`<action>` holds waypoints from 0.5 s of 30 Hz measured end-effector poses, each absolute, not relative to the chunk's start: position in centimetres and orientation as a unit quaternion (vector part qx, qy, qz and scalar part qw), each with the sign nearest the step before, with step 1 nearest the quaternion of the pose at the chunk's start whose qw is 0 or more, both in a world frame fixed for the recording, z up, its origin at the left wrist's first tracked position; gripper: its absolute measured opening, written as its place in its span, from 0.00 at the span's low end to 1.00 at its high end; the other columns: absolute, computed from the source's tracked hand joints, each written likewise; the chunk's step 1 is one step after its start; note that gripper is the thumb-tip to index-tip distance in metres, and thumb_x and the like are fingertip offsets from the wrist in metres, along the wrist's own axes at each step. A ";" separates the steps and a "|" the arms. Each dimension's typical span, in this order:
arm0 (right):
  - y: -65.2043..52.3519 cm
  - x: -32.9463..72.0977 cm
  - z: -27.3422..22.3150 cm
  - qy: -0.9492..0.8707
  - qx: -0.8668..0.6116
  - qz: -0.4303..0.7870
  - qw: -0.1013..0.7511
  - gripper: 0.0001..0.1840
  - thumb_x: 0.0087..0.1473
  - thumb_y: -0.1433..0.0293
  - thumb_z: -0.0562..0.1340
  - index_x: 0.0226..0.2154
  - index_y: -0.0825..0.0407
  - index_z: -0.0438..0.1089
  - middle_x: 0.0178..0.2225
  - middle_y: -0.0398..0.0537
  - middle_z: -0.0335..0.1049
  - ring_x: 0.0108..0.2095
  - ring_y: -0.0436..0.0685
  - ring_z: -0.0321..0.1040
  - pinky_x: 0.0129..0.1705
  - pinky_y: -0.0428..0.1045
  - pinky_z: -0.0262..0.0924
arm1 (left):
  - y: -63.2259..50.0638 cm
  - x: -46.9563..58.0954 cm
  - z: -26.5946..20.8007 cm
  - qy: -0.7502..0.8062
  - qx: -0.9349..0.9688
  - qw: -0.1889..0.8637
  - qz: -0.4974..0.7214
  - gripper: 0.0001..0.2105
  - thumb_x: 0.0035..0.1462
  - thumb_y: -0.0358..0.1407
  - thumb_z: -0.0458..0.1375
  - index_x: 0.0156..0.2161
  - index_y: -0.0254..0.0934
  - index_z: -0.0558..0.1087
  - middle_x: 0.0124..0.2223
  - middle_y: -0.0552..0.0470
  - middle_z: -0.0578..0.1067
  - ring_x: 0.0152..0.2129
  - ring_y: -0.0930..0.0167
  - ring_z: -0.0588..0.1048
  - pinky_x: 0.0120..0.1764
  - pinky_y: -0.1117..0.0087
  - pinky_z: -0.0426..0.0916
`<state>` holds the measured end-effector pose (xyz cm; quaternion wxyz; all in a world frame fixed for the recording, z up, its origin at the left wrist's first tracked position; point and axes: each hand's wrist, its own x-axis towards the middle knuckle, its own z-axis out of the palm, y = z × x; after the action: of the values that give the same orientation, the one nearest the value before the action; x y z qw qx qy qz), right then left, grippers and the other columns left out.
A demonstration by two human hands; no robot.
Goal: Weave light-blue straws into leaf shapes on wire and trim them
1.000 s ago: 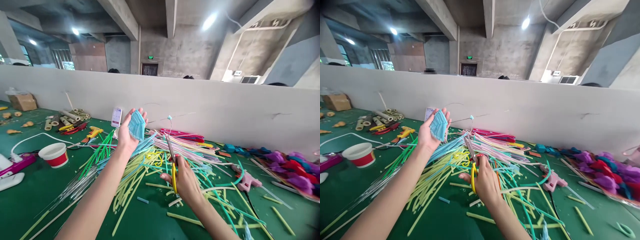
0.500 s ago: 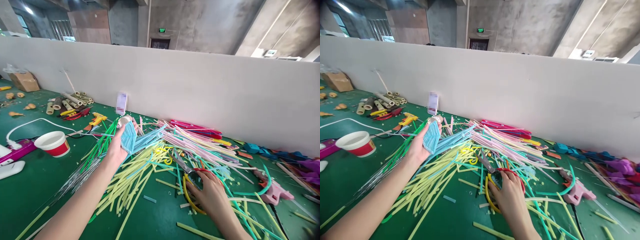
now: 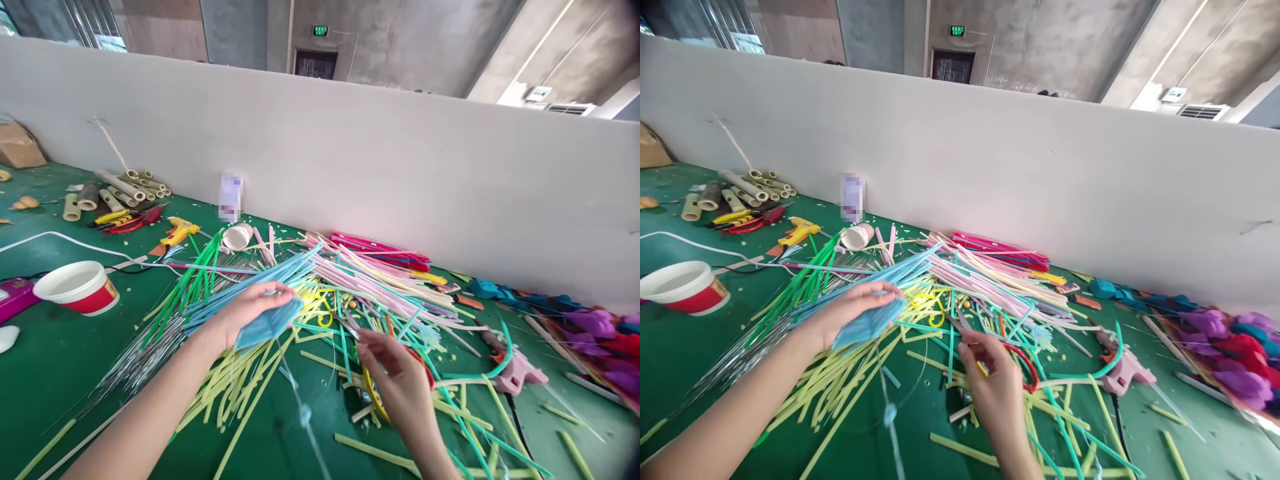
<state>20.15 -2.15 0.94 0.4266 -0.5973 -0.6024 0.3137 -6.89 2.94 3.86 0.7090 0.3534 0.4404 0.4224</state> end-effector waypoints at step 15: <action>-2.5 15.3 -2.2 -0.378 -0.528 0.548 0.527 0.24 0.43 0.52 0.72 0.38 0.50 0.75 0.32 0.50 0.74 0.29 0.55 0.72 0.34 0.49 0.70 | 4.2 -6.1 4.2 0.352 0.113 0.771 0.518 0.26 0.61 0.38 0.56 0.64 0.38 0.64 0.58 0.42 0.74 0.55 0.57 0.72 0.55 0.56 0.68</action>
<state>15.28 -2.50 -2.21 0.5270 -0.5280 -0.3780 0.5483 -6.11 4.15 4.21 0.7711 0.1133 0.3523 0.5181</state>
